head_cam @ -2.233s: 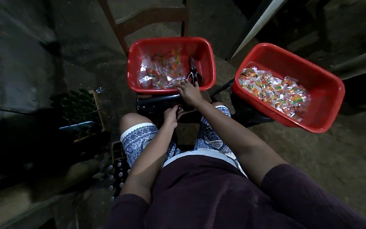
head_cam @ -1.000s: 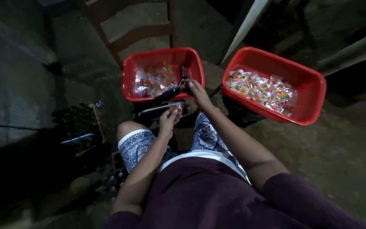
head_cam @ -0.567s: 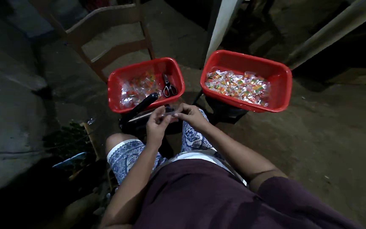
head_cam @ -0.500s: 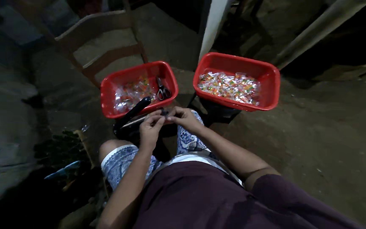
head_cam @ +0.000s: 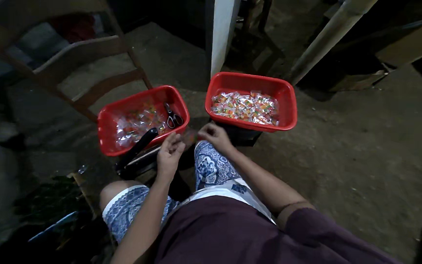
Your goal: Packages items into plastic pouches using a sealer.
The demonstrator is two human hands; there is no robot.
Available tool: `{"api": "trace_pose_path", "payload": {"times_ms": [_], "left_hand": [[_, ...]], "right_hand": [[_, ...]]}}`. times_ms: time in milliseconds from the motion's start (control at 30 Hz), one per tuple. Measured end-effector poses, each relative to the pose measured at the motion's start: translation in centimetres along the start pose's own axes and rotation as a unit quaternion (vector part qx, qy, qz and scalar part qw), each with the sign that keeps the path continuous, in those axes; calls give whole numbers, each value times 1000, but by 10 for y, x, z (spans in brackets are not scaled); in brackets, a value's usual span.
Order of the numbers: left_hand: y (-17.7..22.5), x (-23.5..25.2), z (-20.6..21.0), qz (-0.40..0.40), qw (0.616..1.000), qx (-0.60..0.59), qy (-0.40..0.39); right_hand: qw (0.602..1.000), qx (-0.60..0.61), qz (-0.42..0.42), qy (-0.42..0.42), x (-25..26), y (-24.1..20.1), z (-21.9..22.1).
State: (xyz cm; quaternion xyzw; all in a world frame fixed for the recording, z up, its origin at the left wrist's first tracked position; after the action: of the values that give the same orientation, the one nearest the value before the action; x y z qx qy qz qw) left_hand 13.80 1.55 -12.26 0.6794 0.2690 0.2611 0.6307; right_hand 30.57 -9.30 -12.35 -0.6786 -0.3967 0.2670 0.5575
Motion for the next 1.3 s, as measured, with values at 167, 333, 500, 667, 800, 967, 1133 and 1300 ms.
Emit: {"api": "trace_pose_path", "payload": {"times_ms": [167, 333, 500, 667, 800, 967, 1133, 1300], "left_hand": [[-5, 7, -54, -2, 995, -15, 94], [-22, 19, -115, -14, 971, -75, 228], [-34, 49, -165, -8, 943, -118, 310], [-54, 88, -201, -17, 947, -90, 308], [-92, 102, -226, -63, 940, -99, 320], [-106, 115, -237, -112, 943, -113, 294], [-116, 123, -228, -158, 958, -87, 222], [-113, 126, -220, -162, 964, -93, 191]], "right_hand": [[960, -55, 16, 275, 47, 56, -138], [929, -122, 119, 329, 54, 109, -162], [967, -194, 80, 141, 67, 101, -32], [968, -250, 10, -27, 119, 74, 67], [966, -239, 11, -98, 178, 80, 123], [947, -240, 133, -170, 261, 121, 182], [930, -280, 169, -169, 312, 150, 211], [937, -200, 206, -198, 310, 161, 226]]}}
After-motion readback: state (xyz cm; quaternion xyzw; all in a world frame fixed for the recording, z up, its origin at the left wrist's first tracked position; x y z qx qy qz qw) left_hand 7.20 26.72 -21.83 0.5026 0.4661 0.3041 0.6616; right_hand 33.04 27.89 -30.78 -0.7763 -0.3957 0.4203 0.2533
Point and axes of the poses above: each hand's wrist, its own x-axis towards the middle knuckle, its own z-axis out of the palm, y = z × x, the point moved 8 cm from there along x, towards the middle knuckle, and after that the axes turned 2 degrees about -y, right-handed, at the moved point
